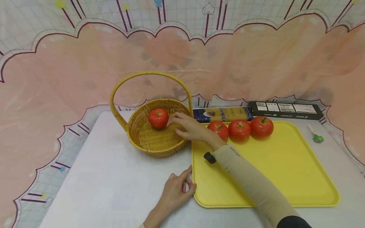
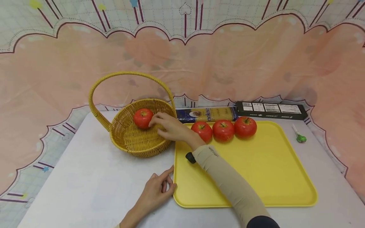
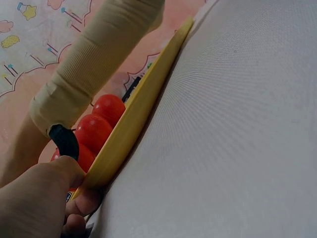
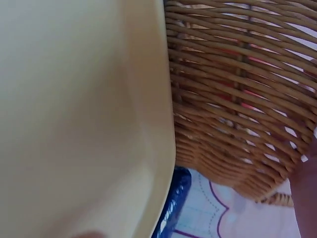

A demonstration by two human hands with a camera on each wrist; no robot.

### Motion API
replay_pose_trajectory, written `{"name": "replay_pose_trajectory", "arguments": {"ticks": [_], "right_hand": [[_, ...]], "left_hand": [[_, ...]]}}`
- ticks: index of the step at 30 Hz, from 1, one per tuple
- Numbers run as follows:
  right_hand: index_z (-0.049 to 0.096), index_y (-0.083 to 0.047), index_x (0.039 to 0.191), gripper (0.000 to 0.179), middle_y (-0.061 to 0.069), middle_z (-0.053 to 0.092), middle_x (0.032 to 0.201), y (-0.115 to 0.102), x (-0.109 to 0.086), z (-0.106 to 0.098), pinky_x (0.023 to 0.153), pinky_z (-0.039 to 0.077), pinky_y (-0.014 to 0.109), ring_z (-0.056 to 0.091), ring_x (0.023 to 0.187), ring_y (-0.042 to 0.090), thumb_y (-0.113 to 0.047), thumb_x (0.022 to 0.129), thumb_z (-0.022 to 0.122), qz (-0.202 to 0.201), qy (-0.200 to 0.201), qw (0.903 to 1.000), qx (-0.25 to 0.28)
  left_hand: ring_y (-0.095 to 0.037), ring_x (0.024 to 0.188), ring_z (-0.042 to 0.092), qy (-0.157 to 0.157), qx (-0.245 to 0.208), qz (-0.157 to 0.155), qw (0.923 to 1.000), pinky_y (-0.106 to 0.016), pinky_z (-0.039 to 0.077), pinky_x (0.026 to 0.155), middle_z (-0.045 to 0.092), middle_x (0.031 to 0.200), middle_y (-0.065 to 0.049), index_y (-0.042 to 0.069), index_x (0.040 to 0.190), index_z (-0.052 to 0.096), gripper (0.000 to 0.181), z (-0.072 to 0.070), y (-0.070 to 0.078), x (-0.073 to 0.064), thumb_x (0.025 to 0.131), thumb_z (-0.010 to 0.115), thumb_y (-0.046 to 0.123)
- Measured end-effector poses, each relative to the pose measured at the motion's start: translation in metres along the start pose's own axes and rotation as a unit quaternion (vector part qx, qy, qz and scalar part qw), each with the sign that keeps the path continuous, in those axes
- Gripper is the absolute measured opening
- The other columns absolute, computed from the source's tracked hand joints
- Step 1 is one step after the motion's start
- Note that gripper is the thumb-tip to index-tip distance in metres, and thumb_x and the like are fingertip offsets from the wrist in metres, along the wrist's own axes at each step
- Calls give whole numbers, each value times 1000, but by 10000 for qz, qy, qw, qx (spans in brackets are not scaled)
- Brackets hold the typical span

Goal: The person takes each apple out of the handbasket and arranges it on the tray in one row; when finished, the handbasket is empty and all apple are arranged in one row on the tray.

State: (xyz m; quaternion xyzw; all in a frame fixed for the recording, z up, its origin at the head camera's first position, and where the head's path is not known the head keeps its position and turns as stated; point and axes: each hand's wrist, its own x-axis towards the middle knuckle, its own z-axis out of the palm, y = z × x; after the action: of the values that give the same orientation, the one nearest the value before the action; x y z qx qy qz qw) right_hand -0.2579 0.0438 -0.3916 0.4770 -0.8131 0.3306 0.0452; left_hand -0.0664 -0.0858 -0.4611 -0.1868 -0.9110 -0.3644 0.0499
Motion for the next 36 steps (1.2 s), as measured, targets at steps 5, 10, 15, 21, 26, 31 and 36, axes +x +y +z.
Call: {"name": "replay_pose_trajectory", "arguments": {"ticks": [5, 10, 15, 21, 26, 31, 36], "right_hand": [[63, -12, 112, 24, 4, 53, 122, 1, 15, 8, 102, 40, 34, 48, 116, 17, -7, 89, 58, -97, -221, 9992, -308], [59, -15, 119, 30, 9, 46, 133, -2, 27, 9, 104, 38, 39, 42, 126, 23, -12, 89, 59, -33, -541, 9969, -563], [50, -19, 135, 45, 15, 28, 150, 1, 38, 13, 110, 31, 48, 21, 142, 35, -18, 91, 60, 19, -874, 9938, -682], [37, -24, 145, 61, 15, 9, 157, 6, 49, 18, 111, 27, 53, 7, 145, 38, -23, 89, 63, 62, -1244, 9886, -851], [27, -29, 149, 70, 13, -1, 159, 10, 56, 23, 110, 25, 57, -2, 145, 41, -28, 89, 64, 275, -1660, 9796, -1101], [21, -33, 151, 76, 9, -7, 159, 15, 65, 29, 109, 24, 60, -6, 146, 39, -30, 89, 64, 443, -1887, 9760, -994], [17, -36, 151, 76, 4, -4, 160, 17, 72, 28, 109, 21, 62, -8, 146, 36, -32, 90, 63, 709, -2096, 9724, -734]], "left_hand": [[10, 49, 29, 22, 52, 21, 10000, -15, 29, 64, 52, 66, 25, 7, 127, 59, 51, 1, -1, -1, 80, 70, 23], [10, 49, 29, 7, 60, 41, 10000, -15, 29, 65, 52, 66, 25, 7, 128, 59, 51, 1, -1, -1, 80, 70, 23], [11, 49, 28, 71, 81, 77, 9999, -15, 29, 65, 52, 66, 25, 7, 127, 59, 52, 1, -1, -2, 80, 70, 23], [10, 49, 28, 81, 82, 114, 9999, -15, 29, 65, 53, 66, 23, 7, 127, 60, 51, 2, -1, -2, 79, 70, 22], [11, 49, 28, -13, 37, 102, 9999, -14, 29, 63, 55, 67, 22, 7, 127, 59, 51, 2, 0, -1, 80, 70, 23], [12, 49, 28, 18, 32, 116, 9999, -14, 29, 64, 56, 68, 22, 7, 128, 58, 52, 2, -1, -4, 80, 70, 22], [14, 49, 28, 47, 12, 202, 9998, -14, 29, 65, 57, 69, 21, 6, 128, 58, 52, 0, -2, -3, 80, 70, 21]]}}
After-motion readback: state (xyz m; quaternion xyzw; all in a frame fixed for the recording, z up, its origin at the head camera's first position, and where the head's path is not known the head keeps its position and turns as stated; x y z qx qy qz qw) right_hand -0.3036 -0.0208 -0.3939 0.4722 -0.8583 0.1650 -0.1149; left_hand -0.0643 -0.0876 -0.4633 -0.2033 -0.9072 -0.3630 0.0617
